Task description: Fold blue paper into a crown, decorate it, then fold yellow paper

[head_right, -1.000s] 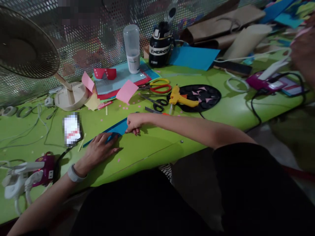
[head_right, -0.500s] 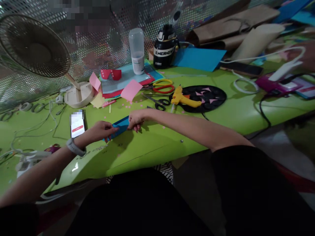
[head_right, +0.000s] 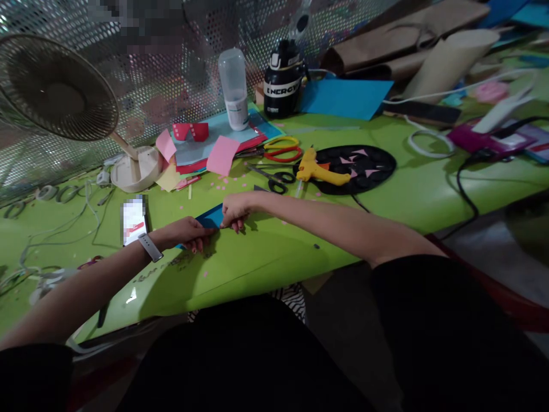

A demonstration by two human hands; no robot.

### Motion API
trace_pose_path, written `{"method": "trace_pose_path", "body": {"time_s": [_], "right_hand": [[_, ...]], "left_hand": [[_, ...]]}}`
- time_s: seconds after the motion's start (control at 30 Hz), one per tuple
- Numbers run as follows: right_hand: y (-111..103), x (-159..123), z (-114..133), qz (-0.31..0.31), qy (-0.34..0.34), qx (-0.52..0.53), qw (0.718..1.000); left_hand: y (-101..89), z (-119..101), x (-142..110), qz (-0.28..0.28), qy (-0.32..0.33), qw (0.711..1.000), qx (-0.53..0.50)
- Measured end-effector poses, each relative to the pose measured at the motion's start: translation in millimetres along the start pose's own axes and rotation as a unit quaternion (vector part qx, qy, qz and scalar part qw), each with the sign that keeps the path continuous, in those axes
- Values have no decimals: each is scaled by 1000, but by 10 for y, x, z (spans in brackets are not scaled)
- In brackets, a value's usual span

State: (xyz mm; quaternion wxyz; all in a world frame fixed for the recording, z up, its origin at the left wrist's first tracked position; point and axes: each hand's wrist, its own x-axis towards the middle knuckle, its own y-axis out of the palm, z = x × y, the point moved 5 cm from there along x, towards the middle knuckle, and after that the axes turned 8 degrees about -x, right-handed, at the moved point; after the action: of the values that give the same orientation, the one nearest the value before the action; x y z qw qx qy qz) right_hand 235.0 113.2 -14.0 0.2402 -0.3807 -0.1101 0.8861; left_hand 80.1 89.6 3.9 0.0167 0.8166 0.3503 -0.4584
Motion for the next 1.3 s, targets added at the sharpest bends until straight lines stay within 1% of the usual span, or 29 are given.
{"method": "trace_pose_path", "body": {"time_s": [0.17,0.27,0.4,0.67,0.93,1.3], "right_hand": [[6,-14,-1,-1,-3,-1,1000],[7,-17,-4,-6,-5,0,1000],[13,-31,-3,-8,0,0,1000],[15,-55,17,-2,6,1,1000],[-1,-96,17,2,17,5,1000],[-5,-34,-65,10,13,10,1000]], "left_hand": [[1,52,5,5,-4,1000,-17],[-15,71,-41,-6,-1,1000,0],[-41,115,-122,-19,-13,1000,10],[-63,146,-215,-21,-7,1000,8],[-65,217,-188,-5,16,1000,-9],[-57,308,-185,6,26,999,-30]]}}
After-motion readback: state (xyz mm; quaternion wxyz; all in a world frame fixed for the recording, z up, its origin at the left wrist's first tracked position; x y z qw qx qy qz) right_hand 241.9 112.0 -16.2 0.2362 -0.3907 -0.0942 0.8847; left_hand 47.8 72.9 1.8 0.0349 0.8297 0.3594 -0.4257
